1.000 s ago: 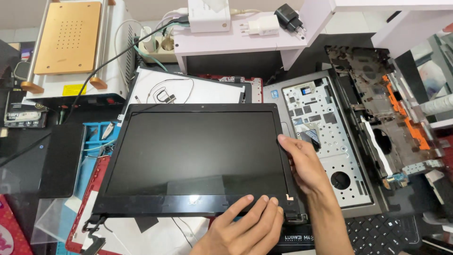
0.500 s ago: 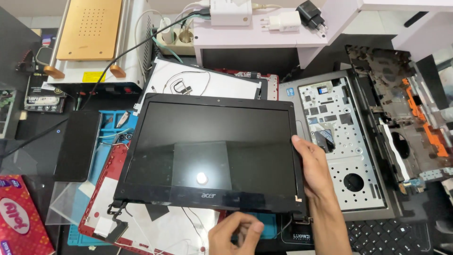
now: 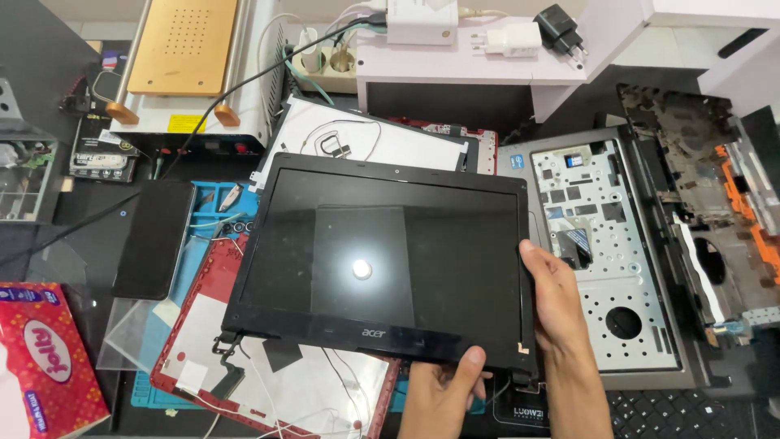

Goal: The person handles a detached laptop screen, using a small black tool to pry and adjust the bezel along the edges. They work on the corners and sides of the screen, then lift and rotate the unit to inspect the assembly.

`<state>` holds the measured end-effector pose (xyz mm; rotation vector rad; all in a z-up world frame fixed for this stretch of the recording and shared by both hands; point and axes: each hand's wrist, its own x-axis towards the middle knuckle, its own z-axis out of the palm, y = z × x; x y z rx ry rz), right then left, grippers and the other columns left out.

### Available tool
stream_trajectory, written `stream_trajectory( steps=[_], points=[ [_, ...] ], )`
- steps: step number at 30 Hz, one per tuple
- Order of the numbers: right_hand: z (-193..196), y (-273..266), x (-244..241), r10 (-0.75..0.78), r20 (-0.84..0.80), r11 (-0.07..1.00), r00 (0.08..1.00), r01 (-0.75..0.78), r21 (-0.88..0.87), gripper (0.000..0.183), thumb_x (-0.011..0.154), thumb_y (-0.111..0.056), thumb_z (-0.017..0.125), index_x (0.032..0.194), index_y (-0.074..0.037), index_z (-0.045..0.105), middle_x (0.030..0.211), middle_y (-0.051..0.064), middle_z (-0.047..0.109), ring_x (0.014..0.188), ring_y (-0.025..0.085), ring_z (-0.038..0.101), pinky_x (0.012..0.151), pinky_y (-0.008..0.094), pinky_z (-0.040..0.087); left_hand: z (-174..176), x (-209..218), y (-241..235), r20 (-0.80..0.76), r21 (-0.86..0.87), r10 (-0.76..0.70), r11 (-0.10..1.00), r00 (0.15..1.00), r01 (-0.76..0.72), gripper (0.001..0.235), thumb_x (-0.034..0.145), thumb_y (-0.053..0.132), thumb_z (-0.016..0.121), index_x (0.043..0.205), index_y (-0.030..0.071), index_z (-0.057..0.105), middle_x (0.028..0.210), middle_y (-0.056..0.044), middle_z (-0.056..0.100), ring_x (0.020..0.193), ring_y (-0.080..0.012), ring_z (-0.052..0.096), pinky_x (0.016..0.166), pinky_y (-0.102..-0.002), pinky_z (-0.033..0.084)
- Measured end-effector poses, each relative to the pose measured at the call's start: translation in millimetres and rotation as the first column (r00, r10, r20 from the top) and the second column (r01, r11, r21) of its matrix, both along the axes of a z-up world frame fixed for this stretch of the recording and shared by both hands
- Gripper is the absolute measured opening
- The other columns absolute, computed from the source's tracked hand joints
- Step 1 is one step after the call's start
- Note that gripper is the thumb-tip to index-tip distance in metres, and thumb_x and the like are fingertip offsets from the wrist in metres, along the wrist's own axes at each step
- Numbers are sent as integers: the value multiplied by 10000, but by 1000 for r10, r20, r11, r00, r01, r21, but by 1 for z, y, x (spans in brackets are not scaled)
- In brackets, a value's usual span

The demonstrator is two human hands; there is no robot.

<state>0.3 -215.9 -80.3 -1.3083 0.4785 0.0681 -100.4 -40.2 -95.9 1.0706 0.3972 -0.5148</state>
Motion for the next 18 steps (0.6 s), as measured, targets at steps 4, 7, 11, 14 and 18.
stream_trajectory(
  steps=[4, 7, 11, 14, 18],
  points=[
    [2, 0, -17, -55, -64, 998, 996, 56, 7, 364, 1043, -289, 551, 1121, 39, 688, 969, 77, 731, 807, 115, 669, 713, 249, 537, -6, -1, -4, -84, 40, 20, 999, 996, -17, 335, 937, 323, 710, 973, -9, 676, 744, -54, 738, 562, -78, 582, 474, -245, 375],
    [1, -6, -48, 10, -89, 998, 996, -4, 68, 325, 1055, -258, 588, 1149, 48, 643, 992, 88, 701, 845, 131, 655, 713, 272, 529, -10, -2, -5, -146, 44, 33, 999, 989, -26, 343, 961, 324, 725, 966, -16, 678, 679, -90, 674, 519, -89, 518, 460, -243, 353],
    [6, 0, -82, 30, -303, 998, 952, -12, 60, 316, 919, -194, 606, 1180, -27, 666, 955, 112, 745, 829, 165, 705, 716, 293, 567, -2, 3, -6, -101, 10, 8, 1000, 995, -7, 316, 965, 313, 694, 930, -1, 704, 688, -69, 695, 522, -77, 541, 461, -237, 379],
    [-26, -9, -102, 5, -315, 1000, 949, 5, 30, 288, 905, -156, 623, 1117, 31, 676, 894, 141, 750, 764, 194, 709, 666, 327, 571, -7, 5, -6, -83, 12, 30, 1000, 996, -29, 281, 953, 300, 684, 928, 21, 704, 717, -40, 727, 544, -70, 575, 472, -245, 398],
    [-46, -19, -111, -60, -373, 998, 926, 43, -55, 310, 953, -177, 616, 1064, 106, 677, 745, 219, 719, 617, 247, 675, 568, 358, 529, -53, -15, 1, -82, -11, 11, 1000, 997, -12, 533, 1057, 385, 605, 802, -77, 677, 567, -49, 544, 447, -92, 491, 421, -263, 373]
  ],
)
